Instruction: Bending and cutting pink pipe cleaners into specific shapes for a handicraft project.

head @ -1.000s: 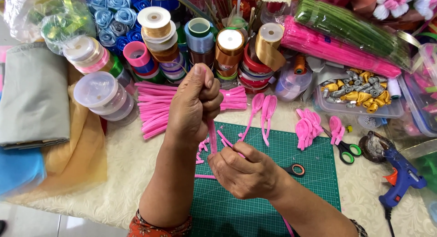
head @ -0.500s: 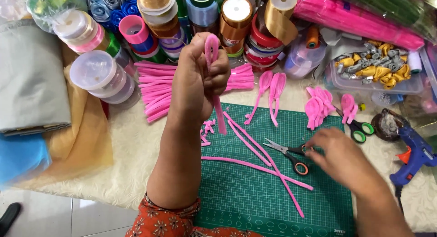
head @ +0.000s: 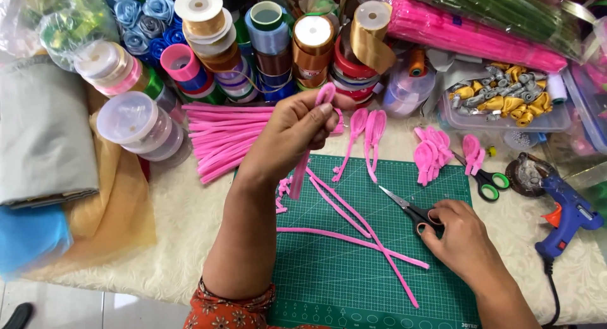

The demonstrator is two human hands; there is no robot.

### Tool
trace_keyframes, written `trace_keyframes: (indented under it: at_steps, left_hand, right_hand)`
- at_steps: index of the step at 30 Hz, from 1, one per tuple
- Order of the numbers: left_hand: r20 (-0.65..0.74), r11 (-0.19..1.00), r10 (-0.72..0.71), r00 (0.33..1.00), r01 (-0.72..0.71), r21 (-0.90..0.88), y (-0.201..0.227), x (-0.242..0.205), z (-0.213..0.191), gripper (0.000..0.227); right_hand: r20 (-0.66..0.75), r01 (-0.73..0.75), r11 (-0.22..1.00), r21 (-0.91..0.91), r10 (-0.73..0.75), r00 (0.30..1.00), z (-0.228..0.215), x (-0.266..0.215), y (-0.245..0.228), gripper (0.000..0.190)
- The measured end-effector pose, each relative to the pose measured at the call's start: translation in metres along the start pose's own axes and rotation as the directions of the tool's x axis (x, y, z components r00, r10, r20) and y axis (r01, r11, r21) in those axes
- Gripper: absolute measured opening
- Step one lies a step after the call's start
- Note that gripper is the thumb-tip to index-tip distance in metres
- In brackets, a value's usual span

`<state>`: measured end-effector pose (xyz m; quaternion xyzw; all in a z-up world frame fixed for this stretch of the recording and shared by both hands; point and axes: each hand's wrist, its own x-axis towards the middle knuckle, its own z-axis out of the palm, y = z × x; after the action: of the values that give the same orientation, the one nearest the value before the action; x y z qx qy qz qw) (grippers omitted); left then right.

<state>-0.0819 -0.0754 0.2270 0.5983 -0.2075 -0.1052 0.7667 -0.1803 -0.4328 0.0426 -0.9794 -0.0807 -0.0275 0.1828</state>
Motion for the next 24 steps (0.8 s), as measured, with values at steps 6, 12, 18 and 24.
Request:
trace_keyframes:
  at_steps: [6, 12, 18, 24]
  left_hand:
    - [0.073, 0.996, 0.007, 0.997, -0.013, 0.086, 0.003, -0.001, 0.008, 0.035]
    - [0.062, 0.960, 0.096, 0.993, -0.109, 0.258, 0.003, -0.004, 0.025, 0.029]
    - [-0.014, 0.883, 0.144, 0.989, -0.122, 0.453, 0.005, -0.009, 0.037, 0.025]
    - [0.017, 0.817, 0.176, 0.984, -0.156, 0.555, 0.011, -0.015, 0.042, 0.017]
  right_hand:
    - [0.018, -0.285, 0.769, 0.572, 0.336, 0.942, -0.032, 0.006, -0.027, 0.013]
    - [0.159, -0.126, 0.188, 0.974, -0.170, 0.973, -0.069, 0.025, -0.073, 0.034]
    - [0.175, -0.154, 0.085, 0.985, -0.488, 0.855, -0.112, 0.044, -0.161, 0.074]
    - [0.198, -0.229, -0.004, 0.973, -0.489, 0.849, -0.097, 0.050, -0.166, 0.072]
